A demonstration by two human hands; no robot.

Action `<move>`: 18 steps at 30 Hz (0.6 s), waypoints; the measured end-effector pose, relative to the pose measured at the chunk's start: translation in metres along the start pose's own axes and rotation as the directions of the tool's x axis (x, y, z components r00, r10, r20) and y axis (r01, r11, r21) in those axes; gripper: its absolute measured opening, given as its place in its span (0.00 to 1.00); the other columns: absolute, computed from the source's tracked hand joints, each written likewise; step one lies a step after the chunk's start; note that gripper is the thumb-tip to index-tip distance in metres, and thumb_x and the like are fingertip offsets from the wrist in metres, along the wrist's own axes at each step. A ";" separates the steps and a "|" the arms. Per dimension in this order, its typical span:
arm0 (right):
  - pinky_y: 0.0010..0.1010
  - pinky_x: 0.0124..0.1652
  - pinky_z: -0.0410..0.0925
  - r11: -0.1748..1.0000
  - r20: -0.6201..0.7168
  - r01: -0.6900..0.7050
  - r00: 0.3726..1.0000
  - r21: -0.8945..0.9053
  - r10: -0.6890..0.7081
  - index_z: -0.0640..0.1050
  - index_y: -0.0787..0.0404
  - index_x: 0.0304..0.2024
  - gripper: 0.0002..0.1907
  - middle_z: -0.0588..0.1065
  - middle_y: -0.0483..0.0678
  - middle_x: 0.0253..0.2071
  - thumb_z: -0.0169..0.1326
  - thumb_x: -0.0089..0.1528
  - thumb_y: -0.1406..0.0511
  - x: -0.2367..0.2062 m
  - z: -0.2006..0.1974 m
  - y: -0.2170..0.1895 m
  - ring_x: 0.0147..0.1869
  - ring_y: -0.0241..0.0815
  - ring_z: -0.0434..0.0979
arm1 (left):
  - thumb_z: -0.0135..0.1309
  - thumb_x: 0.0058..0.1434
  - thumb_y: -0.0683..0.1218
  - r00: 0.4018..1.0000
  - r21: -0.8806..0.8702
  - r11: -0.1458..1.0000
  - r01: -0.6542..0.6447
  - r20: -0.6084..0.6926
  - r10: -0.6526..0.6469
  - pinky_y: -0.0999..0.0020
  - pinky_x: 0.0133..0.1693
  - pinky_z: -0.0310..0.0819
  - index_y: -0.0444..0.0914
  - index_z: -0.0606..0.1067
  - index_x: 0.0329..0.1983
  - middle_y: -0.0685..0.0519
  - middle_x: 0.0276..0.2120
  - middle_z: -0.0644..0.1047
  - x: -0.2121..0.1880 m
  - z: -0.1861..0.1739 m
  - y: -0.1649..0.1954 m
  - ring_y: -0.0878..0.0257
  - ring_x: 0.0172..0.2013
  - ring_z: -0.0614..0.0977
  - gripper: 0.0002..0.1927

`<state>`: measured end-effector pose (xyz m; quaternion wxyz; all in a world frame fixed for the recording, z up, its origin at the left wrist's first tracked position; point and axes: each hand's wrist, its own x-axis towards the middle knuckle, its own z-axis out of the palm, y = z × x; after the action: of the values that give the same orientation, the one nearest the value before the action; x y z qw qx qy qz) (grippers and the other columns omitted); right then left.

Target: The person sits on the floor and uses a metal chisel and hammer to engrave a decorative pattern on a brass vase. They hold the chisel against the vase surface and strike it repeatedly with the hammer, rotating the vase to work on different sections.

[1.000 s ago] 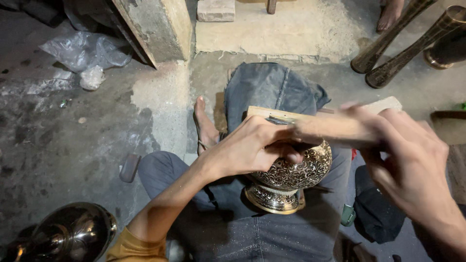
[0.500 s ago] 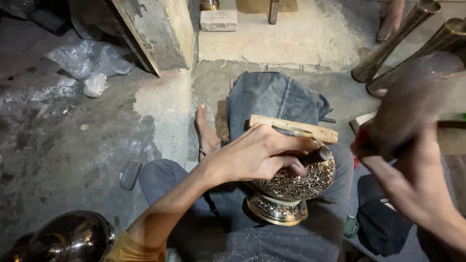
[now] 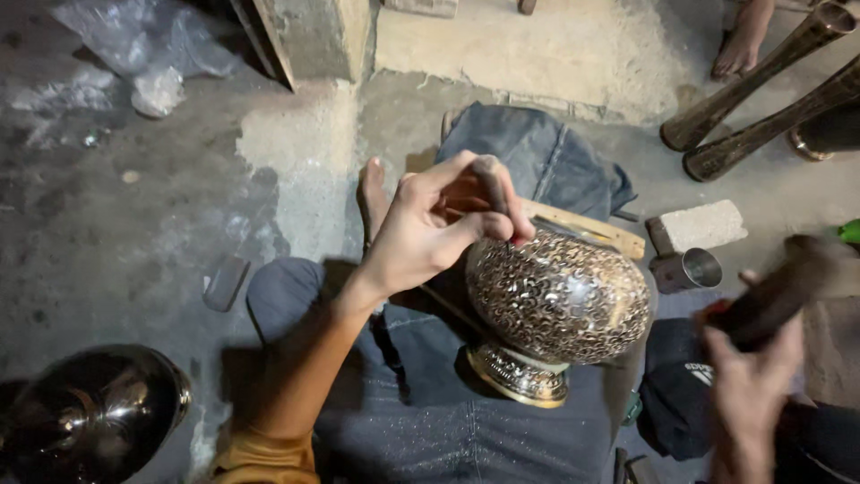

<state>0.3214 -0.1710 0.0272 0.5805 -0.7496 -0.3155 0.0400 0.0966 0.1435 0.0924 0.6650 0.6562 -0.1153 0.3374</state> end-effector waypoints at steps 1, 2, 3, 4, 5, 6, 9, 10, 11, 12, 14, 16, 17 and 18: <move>0.33 0.58 0.69 1.000 -0.033 -0.026 0.999 -0.007 0.026 0.65 0.64 0.69 0.35 0.74 0.46 0.49 0.57 0.60 0.78 -0.008 0.004 0.030 0.53 0.37 0.75 | 0.49 0.71 0.30 1.000 -0.053 0.999 -0.002 0.003 0.002 0.67 0.48 0.87 0.34 0.73 0.48 0.47 0.41 0.81 -0.005 -0.001 -0.002 0.60 0.43 0.87 0.08; 0.33 0.56 0.69 0.999 -0.070 -0.050 0.996 -0.009 0.049 0.63 0.63 0.69 0.37 0.74 0.46 0.49 0.61 0.59 0.78 -0.016 0.009 0.057 0.52 0.38 0.75 | 0.49 0.71 0.30 1.000 -0.102 0.995 -0.006 0.009 0.007 0.68 0.47 0.88 0.34 0.73 0.47 0.47 0.41 0.81 -0.009 -0.002 -0.004 0.60 0.41 0.86 0.08; 0.33 0.55 0.68 0.996 -0.027 -0.090 0.996 -0.024 0.090 0.64 0.64 0.69 0.35 0.74 0.47 0.49 0.59 0.60 0.78 -0.022 0.013 0.080 0.52 0.39 0.74 | 0.49 0.72 0.30 1.000 -0.133 0.991 0.005 0.024 -0.002 0.67 0.48 0.88 0.34 0.73 0.47 0.47 0.42 0.81 -0.011 0.000 -0.006 0.60 0.43 0.86 0.08; 0.33 0.55 0.66 0.990 0.016 -0.131 0.991 -0.043 0.131 0.66 0.64 0.70 0.34 0.74 0.48 0.49 0.57 0.62 0.79 -0.026 0.013 0.095 0.53 0.39 0.73 | 0.48 0.72 0.31 0.999 -0.167 0.986 0.016 0.037 -0.010 0.65 0.50 0.89 0.34 0.73 0.48 0.48 0.42 0.81 -0.013 0.004 -0.009 0.60 0.44 0.87 0.08; 0.33 0.55 0.68 0.985 0.013 -0.167 0.986 -0.031 0.167 0.68 0.65 0.66 0.29 0.75 0.48 0.49 0.56 0.62 0.79 -0.027 0.013 0.104 0.53 0.40 0.74 | 0.48 0.73 0.31 0.999 -0.201 0.979 0.027 0.049 -0.017 0.64 0.51 0.89 0.34 0.73 0.48 0.48 0.42 0.81 -0.014 0.007 -0.011 0.59 0.45 0.87 0.07; 0.34 0.55 0.69 0.979 0.013 -0.201 0.979 -0.016 0.201 0.70 0.67 0.62 0.25 0.76 0.48 0.49 0.55 0.62 0.78 -0.027 0.011 0.107 0.52 0.40 0.76 | 0.50 0.73 0.32 0.998 -0.181 0.983 0.043 0.060 -0.033 0.65 0.51 0.88 0.35 0.73 0.49 0.49 0.42 0.82 -0.014 0.010 -0.014 0.60 0.45 0.87 0.07; 0.33 0.54 0.71 0.996 0.023 -0.070 0.997 -0.056 0.072 0.70 0.68 0.58 0.20 0.77 0.50 0.48 0.54 0.63 0.78 -0.016 -0.003 0.079 0.49 0.40 0.78 | 0.55 0.70 0.35 0.990 -0.087 0.991 0.097 0.107 -0.088 0.67 0.50 0.86 0.35 0.73 0.51 0.49 0.42 0.83 -0.012 0.017 -0.020 0.62 0.43 0.88 0.08; 0.32 0.54 0.71 0.996 0.037 0.016 0.999 -0.084 -0.012 0.69 0.68 0.58 0.20 0.77 0.51 0.47 0.54 0.64 0.78 -0.010 -0.007 0.061 0.48 0.40 0.78 | 0.57 0.69 0.36 0.987 -0.030 0.993 0.115 0.114 -0.111 0.67 0.49 0.86 0.34 0.74 0.53 0.49 0.41 0.84 -0.011 0.018 -0.021 0.62 0.42 0.88 0.10; 0.31 0.51 0.72 0.996 0.019 0.049 0.999 -0.080 -0.048 0.68 0.68 0.58 0.20 0.76 0.51 0.48 0.54 0.65 0.79 -0.004 -0.011 0.041 0.49 0.41 0.79 | 0.58 0.67 0.37 0.983 0.025 0.991 0.135 0.123 -0.137 0.68 0.48 0.87 0.33 0.74 0.54 0.48 0.41 0.84 -0.011 0.019 -0.023 0.62 0.40 0.88 0.13; 0.30 0.49 0.74 0.994 0.002 0.083 0.997 -0.075 -0.083 0.68 0.68 0.58 0.19 0.75 0.52 0.48 0.54 0.66 0.80 0.000 -0.011 0.020 0.50 0.41 0.80 | 0.57 0.69 0.37 0.986 0.040 0.997 0.074 0.149 -0.079 0.68 0.50 0.86 0.34 0.74 0.55 0.49 0.42 0.84 -0.011 0.020 -0.026 0.62 0.42 0.89 0.13; 0.29 0.52 0.72 0.998 -0.108 -0.002 0.994 0.055 0.008 0.67 0.64 0.61 0.22 0.76 0.50 0.45 0.53 0.65 0.78 0.003 -0.008 -0.021 0.45 0.39 0.78 | 0.55 0.72 0.38 0.978 0.062 0.997 -0.051 0.206 0.038 0.69 0.52 0.84 0.36 0.74 0.58 0.51 0.45 0.84 -0.010 0.023 -0.031 0.63 0.45 0.89 0.12; 0.27 0.45 0.73 0.878 0.076 0.283 0.958 -0.385 -0.275 0.70 0.63 0.56 0.13 0.71 0.60 0.52 0.53 0.71 0.78 0.004 -0.003 -0.061 0.48 0.45 0.78 | 0.57 0.72 0.37 0.973 0.068 0.991 -0.114 0.210 0.098 0.71 0.50 0.84 0.39 0.73 0.60 0.51 0.46 0.84 -0.010 0.028 -0.037 0.65 0.44 0.89 0.15; 0.28 0.44 0.73 0.876 0.090 0.271 0.962 -0.398 -0.256 0.71 0.62 0.56 0.12 0.71 0.60 0.51 0.52 0.72 0.77 0.002 0.002 -0.078 0.48 0.46 0.78 | 0.58 0.72 0.37 0.968 0.073 0.986 -0.147 0.214 0.128 0.72 0.48 0.84 0.41 0.73 0.60 0.52 0.47 0.84 -0.011 0.030 -0.040 0.65 0.43 0.89 0.16; 0.28 0.43 0.72 0.874 0.104 0.259 0.966 -0.411 -0.237 0.71 0.61 0.56 0.11 0.71 0.61 0.50 0.51 0.73 0.76 0.003 0.005 -0.093 0.48 0.46 0.78 | 0.58 0.71 0.38 0.962 0.115 0.978 -0.173 0.234 0.143 0.72 0.47 0.84 0.42 0.73 0.61 0.52 0.47 0.84 -0.011 0.029 -0.042 0.66 0.42 0.89 0.17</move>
<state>0.2821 -0.1537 0.1095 0.3970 -0.8092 -0.4246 -0.0849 0.1222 0.1161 0.0554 0.5728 0.7222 -0.2189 0.3201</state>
